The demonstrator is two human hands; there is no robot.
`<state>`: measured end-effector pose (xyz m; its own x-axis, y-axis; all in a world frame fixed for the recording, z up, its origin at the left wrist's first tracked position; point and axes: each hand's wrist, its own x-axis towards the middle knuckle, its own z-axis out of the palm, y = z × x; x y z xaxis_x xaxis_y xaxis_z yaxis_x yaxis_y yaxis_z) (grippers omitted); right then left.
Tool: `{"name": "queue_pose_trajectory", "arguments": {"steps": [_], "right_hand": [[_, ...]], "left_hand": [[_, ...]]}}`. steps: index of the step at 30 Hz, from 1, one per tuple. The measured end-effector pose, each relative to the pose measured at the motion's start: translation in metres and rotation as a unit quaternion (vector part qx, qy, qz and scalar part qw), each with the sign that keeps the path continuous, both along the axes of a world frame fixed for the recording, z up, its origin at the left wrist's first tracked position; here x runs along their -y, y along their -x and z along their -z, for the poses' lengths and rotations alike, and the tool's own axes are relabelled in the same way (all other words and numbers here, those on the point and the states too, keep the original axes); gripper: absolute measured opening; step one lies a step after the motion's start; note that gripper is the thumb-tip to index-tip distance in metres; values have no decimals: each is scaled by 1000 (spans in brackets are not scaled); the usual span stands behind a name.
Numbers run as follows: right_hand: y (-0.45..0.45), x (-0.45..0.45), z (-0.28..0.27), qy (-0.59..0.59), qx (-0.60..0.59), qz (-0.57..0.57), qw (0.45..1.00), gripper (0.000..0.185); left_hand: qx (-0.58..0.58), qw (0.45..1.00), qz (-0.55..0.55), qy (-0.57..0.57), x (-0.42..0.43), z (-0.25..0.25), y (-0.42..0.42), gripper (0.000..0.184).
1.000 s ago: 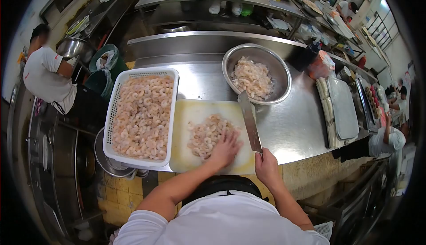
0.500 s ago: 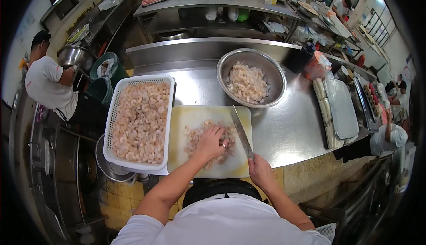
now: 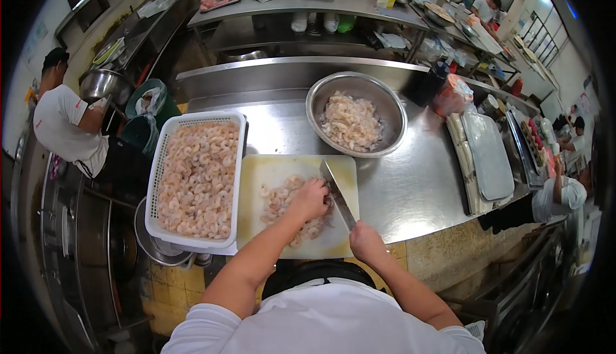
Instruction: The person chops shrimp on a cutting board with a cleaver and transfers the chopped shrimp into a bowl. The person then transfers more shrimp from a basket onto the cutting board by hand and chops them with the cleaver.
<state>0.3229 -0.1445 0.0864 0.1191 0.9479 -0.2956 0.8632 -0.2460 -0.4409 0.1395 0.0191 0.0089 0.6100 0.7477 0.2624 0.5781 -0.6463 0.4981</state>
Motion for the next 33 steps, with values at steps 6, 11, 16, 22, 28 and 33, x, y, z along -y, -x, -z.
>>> {"name": "queue_pose_trajectory", "arguments": {"steps": [6, 11, 16, 22, 28, 33], "right_hand": [[1, -14, -3, -41, -31, 7, 999, 25], [0, 13, -29, -25, -13, 3, 1000, 24], [-2, 14, -36, -9, 29, -31, 999, 23], [-3, 14, -42, -22, 46, -61, 997, 20], [1, -1, -33, -7, 28, -79, 996, 18], [11, -32, 1, -44, 11, -77, 996, 17]], "left_hand": [[21, 999, 47, -1, -7, 1, 4, 14], [65, 996, 61, 0, -5, 11, 11, 10], [72, 995, 64, -19, -9, 15, 10, 9], [55, 995, 77, -15, -9, 6, 12, 9], [46, 996, 74, -9, -10, 4, 13, 11], [26, 997, 72, 7, -10, 12, 15, 12]]}}
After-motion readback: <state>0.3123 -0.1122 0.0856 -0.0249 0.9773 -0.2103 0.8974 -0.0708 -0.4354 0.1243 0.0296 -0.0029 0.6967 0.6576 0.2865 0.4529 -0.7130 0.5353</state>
